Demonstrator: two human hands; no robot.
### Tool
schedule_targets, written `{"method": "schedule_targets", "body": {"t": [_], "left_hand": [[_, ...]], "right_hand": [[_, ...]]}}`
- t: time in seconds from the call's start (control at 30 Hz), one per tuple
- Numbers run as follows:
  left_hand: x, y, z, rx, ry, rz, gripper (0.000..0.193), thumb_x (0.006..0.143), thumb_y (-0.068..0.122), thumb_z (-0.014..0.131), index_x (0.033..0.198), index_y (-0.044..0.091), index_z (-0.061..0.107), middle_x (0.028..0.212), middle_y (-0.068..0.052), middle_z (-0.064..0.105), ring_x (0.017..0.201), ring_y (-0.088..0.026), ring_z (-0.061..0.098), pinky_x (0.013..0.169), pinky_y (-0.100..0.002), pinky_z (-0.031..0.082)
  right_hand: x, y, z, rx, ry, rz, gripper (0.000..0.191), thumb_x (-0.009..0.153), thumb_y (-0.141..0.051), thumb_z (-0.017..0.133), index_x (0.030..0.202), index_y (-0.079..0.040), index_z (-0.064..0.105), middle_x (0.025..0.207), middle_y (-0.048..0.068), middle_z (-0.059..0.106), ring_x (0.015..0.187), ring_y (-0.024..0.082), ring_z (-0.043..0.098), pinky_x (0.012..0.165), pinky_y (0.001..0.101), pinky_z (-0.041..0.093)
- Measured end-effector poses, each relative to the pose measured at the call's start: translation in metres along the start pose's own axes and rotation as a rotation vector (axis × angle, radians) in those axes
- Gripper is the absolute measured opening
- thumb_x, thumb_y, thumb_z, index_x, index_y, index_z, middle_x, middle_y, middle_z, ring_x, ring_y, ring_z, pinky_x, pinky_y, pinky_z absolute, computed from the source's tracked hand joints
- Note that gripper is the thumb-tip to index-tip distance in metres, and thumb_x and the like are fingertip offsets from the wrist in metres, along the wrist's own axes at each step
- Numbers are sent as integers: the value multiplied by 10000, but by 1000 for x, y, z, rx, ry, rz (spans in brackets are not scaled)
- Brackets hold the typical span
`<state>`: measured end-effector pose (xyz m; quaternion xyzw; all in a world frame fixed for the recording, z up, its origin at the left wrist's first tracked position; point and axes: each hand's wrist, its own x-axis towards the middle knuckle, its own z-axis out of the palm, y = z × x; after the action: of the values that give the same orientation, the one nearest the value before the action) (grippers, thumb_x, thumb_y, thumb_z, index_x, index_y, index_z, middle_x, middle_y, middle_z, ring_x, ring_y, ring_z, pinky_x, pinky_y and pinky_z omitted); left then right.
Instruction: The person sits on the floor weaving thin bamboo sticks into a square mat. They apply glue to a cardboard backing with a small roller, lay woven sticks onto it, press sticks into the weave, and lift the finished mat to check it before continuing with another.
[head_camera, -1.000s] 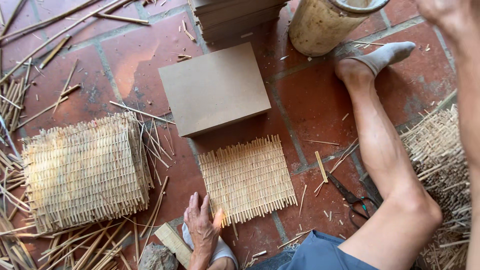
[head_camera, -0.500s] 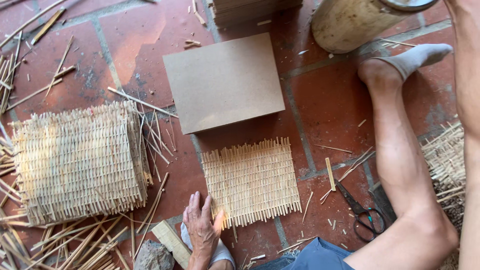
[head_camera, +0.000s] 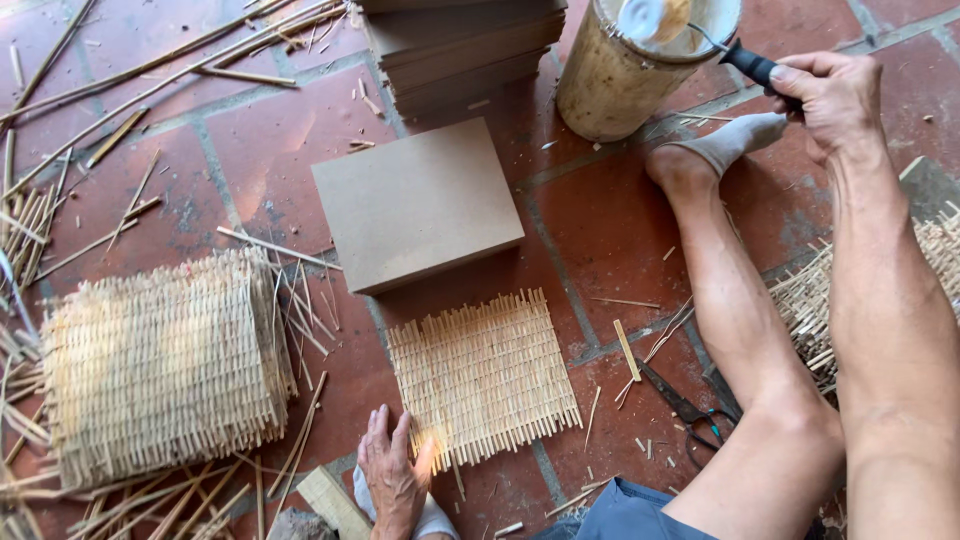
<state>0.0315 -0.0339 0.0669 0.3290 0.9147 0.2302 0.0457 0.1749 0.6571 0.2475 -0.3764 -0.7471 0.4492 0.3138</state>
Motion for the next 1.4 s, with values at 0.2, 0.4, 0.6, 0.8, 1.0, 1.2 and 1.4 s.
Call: {"method": "schedule_targets", "body": {"t": [0.2, 0.4, 0.6, 0.8, 1.0, 1.2, 1.4], "left_hand": [[-1, -1, 3, 4, -7, 15, 604, 751, 294, 803, 1289, 92, 618, 1467, -210, 480, 1408, -372, 426, 1146, -526, 311], [0, 1, 3, 7, -16, 6, 636, 733, 301, 810, 1299, 90, 614, 1468, -207, 479, 1414, -372, 418, 1151, -530, 304], [1, -2, 7, 22, -28, 9, 633, 726, 310, 816, 1288, 98, 620, 1481, -222, 462, 1410, -377, 408, 1144, -530, 300], [0, -3, 6, 6, -22, 9, 626, 743, 305, 812, 1299, 93, 615, 1483, -227, 459, 1415, -376, 407, 1150, -532, 301], [0, -2, 4, 0, -35, -5, 636, 738, 303, 815, 1305, 93, 615, 1480, -224, 462, 1415, -376, 409, 1158, -535, 296], [2, 0, 2, -13, -33, -7, 641, 728, 303, 815, 1294, 85, 608, 1460, -230, 464, 1407, -380, 407, 1151, -540, 296], [2, 0, -1, -21, -37, -4, 634, 739, 298, 814, 1295, 77, 605, 1454, -227, 469, 1403, -384, 408, 1137, -539, 301]], "right_hand": [[-13, 37, 12, 486, -6, 142, 141, 1134, -34, 663, 1176, 91, 716, 978, 176, 709, 709, 146, 637, 572, 246, 494], [-18, 43, 27, 745, -51, 254, 198, 1185, -152, 634, 1132, 40, 638, 955, 173, 680, 678, 155, 586, 571, 246, 470], [-23, 47, 36, 829, -41, 293, 208, 1132, -192, 659, 1074, 4, 619, 911, 154, 677, 629, 160, 582, 524, 264, 466], [-24, 41, 36, 556, -9, 88, 178, 1123, -95, 717, 1186, 67, 677, 960, 159, 697, 730, 166, 671, 605, 274, 563], [-20, 36, 38, 98, 51, -151, 250, 1038, 19, 712, 1282, 70, 691, 1020, 138, 727, 775, 167, 708, 631, 298, 600], [-26, 43, 53, -584, 219, -527, 387, 841, 101, 693, 1228, 83, 704, 1111, 147, 654, 1063, 262, 655, 871, 440, 579], [-32, 49, 66, -799, 298, -607, 479, 804, 111, 711, 1276, 33, 694, 1119, 124, 610, 1107, 271, 639, 902, 438, 561]]}}
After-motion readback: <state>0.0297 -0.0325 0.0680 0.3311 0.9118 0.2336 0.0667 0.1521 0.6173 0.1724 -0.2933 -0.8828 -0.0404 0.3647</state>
